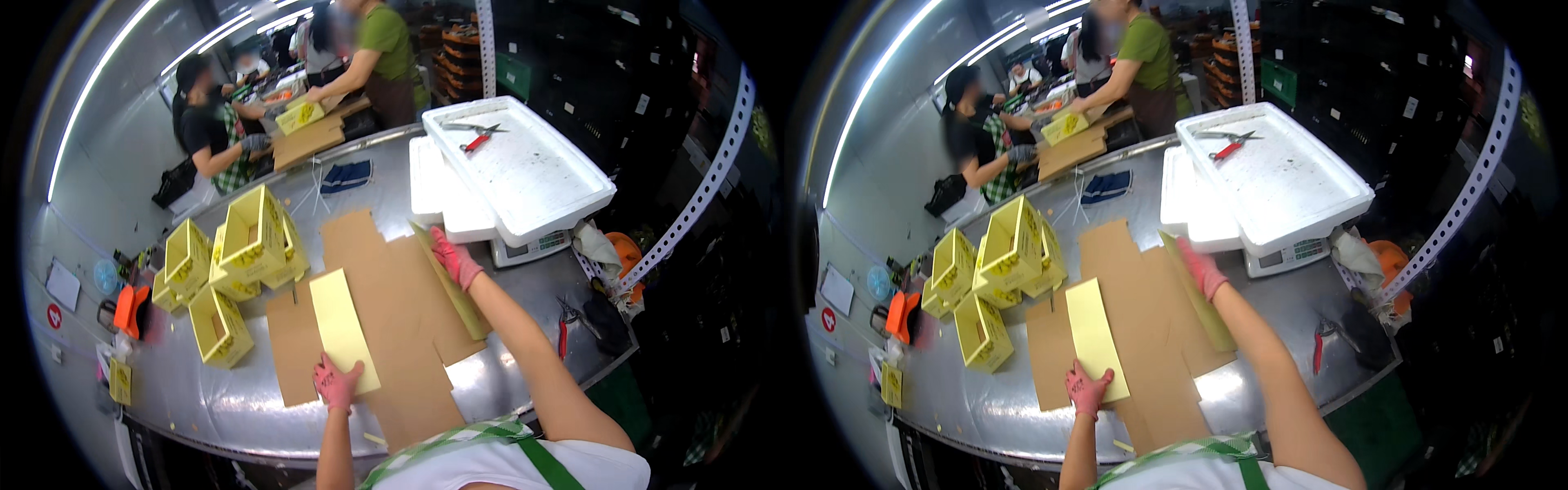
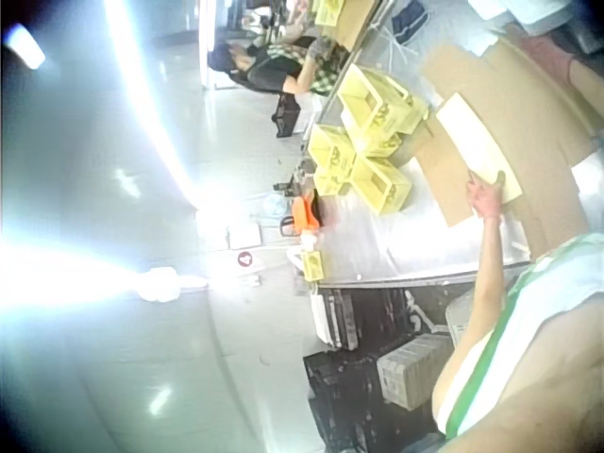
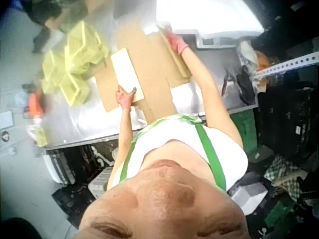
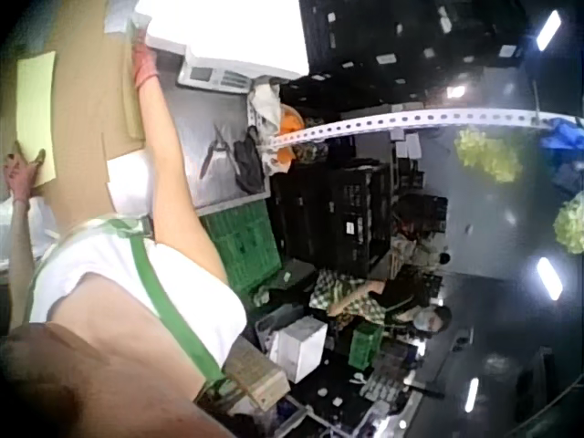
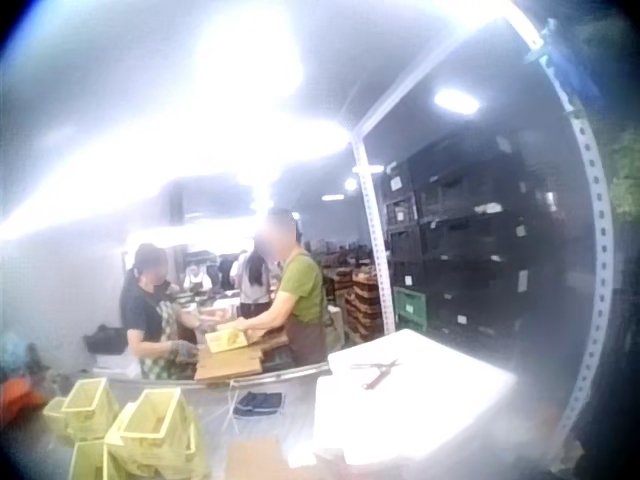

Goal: The person folds flat cardboard sheets into rectangular boxes using a metal table as a work surface. They then place the assembled boxes into a black crate and move the crate to a stack of other crates.

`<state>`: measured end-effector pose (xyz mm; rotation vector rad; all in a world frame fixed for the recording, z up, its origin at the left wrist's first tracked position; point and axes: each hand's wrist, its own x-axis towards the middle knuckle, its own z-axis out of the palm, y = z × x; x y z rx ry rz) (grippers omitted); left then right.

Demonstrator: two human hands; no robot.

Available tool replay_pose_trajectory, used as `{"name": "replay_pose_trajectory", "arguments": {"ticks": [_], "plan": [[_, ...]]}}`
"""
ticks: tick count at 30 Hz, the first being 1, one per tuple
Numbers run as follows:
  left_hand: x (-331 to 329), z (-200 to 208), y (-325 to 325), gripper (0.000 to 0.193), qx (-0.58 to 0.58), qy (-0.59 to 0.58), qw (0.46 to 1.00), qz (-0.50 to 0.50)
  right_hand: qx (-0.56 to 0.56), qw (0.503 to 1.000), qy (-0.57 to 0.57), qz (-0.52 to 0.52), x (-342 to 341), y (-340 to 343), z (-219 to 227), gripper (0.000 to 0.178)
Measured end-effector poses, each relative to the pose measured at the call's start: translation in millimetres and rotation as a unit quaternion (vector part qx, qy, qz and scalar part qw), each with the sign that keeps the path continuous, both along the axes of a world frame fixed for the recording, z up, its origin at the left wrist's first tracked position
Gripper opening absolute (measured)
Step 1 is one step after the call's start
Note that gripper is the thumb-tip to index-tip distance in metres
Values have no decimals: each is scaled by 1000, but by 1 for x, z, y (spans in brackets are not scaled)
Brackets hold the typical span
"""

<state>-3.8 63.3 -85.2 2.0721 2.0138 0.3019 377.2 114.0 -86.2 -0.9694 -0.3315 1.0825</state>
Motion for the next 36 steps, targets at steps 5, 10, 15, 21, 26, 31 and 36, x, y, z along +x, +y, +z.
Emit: {"name": "replay_pose_trajectory", "arguments": {"ticks": [5,10,15,21,26,31,36], "plan": [[-30,-1,-9,98,1,6,999,51,3,996,2,-85,-45,53,6,90],[-1,4,-5,99,-7,-6,1000,20,-17,979,-34,-200,0,76,-21,87],[-15,0,-6,97,-1,15,999,28,7,966,22,-258,-16,51,37,67],[-8,-3,-6,96,1,14,1000,21,69,938,25,-339,66,-4,33,46],[-7,-1,-4,96,-7,11,1000,20,86,934,40,-346,87,-37,5,33],[-12,-1,-5,96,-4,11,1000,25,83,930,54,-353,79,-81,24,32],[-6,1,-3,96,-3,13,1000,16,-19,930,-55,-363,111,-106,-1,46]]}}
